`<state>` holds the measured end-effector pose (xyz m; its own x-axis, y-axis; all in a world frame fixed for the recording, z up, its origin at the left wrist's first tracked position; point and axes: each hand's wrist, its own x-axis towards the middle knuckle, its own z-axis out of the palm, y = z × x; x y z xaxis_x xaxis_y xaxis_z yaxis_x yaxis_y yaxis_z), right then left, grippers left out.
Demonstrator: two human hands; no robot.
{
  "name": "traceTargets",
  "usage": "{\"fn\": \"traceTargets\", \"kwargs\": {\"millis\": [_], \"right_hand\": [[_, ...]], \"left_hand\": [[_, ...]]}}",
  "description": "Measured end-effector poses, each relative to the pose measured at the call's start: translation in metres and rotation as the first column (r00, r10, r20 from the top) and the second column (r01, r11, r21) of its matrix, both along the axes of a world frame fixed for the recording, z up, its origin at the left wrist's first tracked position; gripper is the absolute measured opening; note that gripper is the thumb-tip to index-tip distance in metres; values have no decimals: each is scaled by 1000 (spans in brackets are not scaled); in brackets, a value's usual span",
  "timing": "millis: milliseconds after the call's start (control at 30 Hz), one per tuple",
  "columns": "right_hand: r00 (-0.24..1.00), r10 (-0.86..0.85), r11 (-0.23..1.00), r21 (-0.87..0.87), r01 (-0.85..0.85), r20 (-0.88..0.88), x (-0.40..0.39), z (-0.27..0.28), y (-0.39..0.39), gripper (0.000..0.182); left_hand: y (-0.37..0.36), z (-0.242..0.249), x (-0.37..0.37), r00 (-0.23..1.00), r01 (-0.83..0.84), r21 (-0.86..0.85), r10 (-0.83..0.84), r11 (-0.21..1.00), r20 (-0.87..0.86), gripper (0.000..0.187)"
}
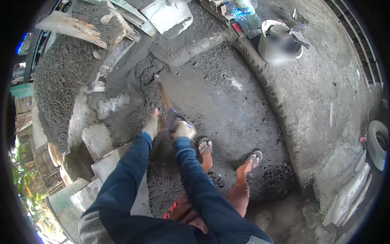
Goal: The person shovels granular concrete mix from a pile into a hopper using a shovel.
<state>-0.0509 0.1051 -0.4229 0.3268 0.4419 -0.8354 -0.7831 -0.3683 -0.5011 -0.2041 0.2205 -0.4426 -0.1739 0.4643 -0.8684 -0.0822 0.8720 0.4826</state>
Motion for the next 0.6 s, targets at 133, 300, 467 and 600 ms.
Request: {"fn": "traceTargets", "kwargs": {"millis": [133, 300, 467, 600], "right_hand": [[958, -122, 990, -105, 98, -258, 31, -132, -81, 17], [987, 148, 969, 189, -157, 62, 68, -155, -171, 15], [959, 259, 945, 235, -228, -112, 110, -33, -266, 23], [987, -158, 985, -76, 158, 1, 124, 103, -288, 16]], "left_hand": [[-102, -68, -79, 988, 122, 69, -128, 990, 88, 31], [-177, -37, -20, 984, 168, -317, -175, 933, 6, 43], [-173, -87, 58, 995, 81, -357, -52, 930, 90, 64], [-171, -147, 138, 804, -361, -446, 515, 819, 297, 43]]}}
